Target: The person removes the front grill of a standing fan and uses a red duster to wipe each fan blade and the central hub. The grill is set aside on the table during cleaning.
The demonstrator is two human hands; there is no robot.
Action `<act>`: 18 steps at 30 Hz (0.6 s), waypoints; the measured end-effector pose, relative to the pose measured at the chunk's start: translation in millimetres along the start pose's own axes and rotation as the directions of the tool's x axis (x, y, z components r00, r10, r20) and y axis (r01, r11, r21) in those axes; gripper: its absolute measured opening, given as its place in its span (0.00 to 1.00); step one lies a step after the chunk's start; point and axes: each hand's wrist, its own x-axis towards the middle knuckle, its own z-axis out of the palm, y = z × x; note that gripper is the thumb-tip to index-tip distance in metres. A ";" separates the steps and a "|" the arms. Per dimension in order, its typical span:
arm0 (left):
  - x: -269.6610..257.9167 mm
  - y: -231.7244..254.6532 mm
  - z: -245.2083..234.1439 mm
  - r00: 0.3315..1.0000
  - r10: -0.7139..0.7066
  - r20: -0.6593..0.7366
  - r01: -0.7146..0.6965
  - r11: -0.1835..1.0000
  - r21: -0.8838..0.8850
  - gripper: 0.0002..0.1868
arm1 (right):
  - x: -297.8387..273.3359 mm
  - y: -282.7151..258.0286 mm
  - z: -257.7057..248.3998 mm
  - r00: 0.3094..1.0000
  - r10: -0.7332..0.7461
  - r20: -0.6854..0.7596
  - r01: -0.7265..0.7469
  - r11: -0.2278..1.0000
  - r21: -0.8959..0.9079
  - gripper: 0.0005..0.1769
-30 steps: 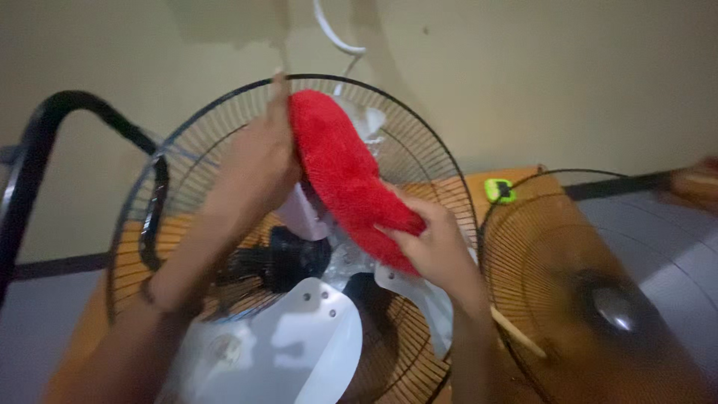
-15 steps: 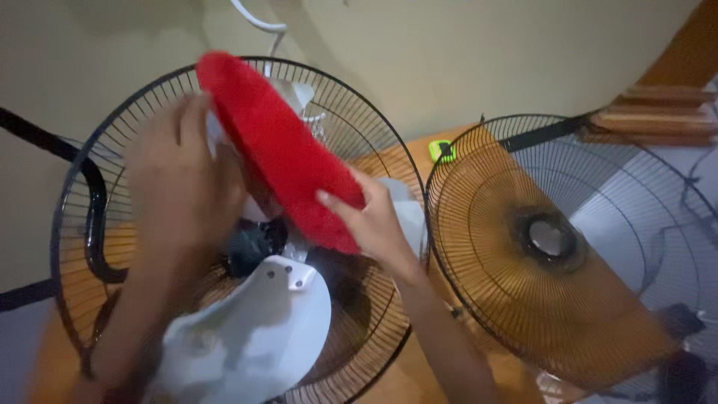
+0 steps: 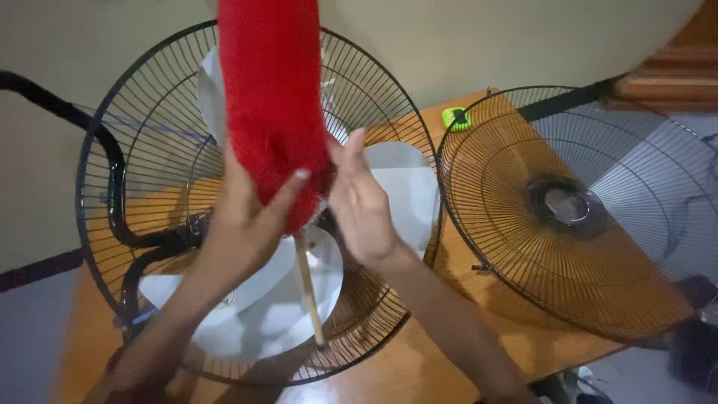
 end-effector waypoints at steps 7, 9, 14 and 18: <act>-10.9 48.8 -47.6 0.990 -0.131 -0.044 0.139 0.935 0.327 0.34 | 14.3 -54.1 -95.3 0.995 -0.098 0.001 0.007 0.062 -0.998 0.34; -12.9 61.8 -54.2 0.996 0.086 -0.014 -0.056 0.750 0.659 0.36 | 17.0 -57.5 -119.5 0.993 -0.120 -0.012 -0.024 -0.095 -0.995 0.34; -4.5 54.3 -46.2 0.982 0.183 -0.046 -0.009 0.287 0.958 0.41 | 30.2 -44.0 -152.6 0.914 -0.007 -0.406 -0.405 0.062 -0.912 0.34; -0.8 40.8 -42.2 0.918 -0.275 -0.285 0.388 0.487 0.782 0.36 | 33.7 -17.9 -166.0 0.904 -0.362 -0.229 -0.221 0.065 -0.973 0.32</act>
